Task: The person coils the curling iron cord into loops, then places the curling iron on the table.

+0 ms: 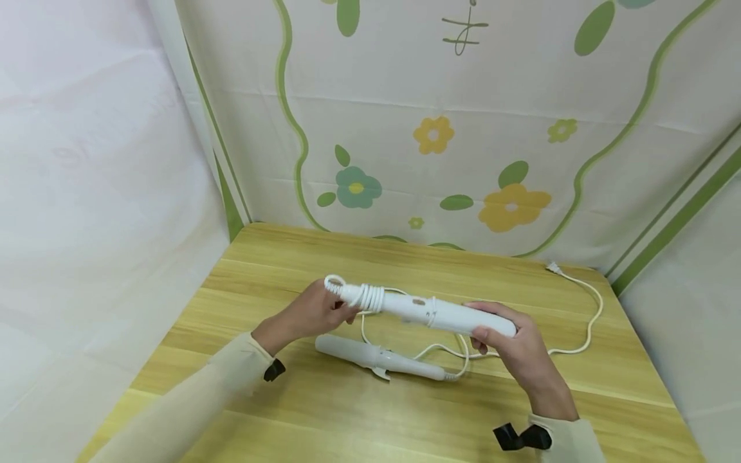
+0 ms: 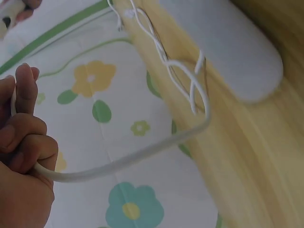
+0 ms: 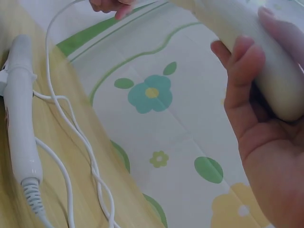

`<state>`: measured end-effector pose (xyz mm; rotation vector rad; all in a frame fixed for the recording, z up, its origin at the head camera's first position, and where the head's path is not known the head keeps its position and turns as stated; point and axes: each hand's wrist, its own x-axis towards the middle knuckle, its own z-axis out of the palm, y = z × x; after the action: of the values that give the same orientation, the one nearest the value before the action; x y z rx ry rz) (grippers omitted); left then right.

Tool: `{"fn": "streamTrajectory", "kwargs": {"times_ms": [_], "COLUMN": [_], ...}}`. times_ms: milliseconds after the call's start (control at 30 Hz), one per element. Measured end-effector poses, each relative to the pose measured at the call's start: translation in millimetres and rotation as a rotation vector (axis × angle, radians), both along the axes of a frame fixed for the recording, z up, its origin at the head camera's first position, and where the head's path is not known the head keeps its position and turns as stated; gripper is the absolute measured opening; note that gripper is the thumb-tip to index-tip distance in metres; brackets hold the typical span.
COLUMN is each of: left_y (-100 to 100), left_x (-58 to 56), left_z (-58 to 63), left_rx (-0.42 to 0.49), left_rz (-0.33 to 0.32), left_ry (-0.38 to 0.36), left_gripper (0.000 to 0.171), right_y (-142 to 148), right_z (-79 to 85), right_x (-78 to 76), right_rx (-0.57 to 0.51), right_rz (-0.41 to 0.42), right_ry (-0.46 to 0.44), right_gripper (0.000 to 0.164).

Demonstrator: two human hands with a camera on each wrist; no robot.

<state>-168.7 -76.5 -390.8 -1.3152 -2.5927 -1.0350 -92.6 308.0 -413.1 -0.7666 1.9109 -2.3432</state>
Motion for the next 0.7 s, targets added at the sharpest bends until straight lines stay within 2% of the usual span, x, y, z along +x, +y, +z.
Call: {"fn": "streamTrajectory", "kwargs": {"times_ms": [67,133,233,333,467,567,700], "left_y": [4.6,9.5,13.7,16.3,18.6,19.6,20.2], "left_x": [4.5,7.6,11.5,14.3,16.3,17.3,17.7], "left_z": [-0.7,-1.1,-1.3,-1.3,-1.1,-0.9,-1.5], "left_rx": [0.016,0.027,0.058,0.066,0.049,0.031,0.011], "left_rz": [0.002,-0.008,-0.015,-0.013,-0.008,0.009,0.023], "left_ry": [-0.051,-0.058,-0.069,-0.065,-0.064,-0.076,-0.095], "left_gripper": [0.021,0.026,0.025,0.026,0.036,0.041,0.040], "right_y": [-2.7,-5.6,-9.4,-13.6,-17.3,-17.8,-16.5], "right_z": [1.2,2.6,4.9,7.2,10.2,11.0,9.8], "right_x": [-1.3,-1.6,-1.6,-1.3,-1.6,-2.3,-3.4], "right_rx": [-0.052,-0.077,-0.067,-0.009,0.133,0.235,0.303], "right_rz": [-0.032,-0.074,-0.132,-0.217,-0.329,-0.375,-0.431], "right_ry": [-0.011,-0.020,-0.049,-0.093,-0.126,-0.125,-0.147], "right_gripper": [0.044,0.041,0.038,0.034,0.029,0.031,0.033]}}
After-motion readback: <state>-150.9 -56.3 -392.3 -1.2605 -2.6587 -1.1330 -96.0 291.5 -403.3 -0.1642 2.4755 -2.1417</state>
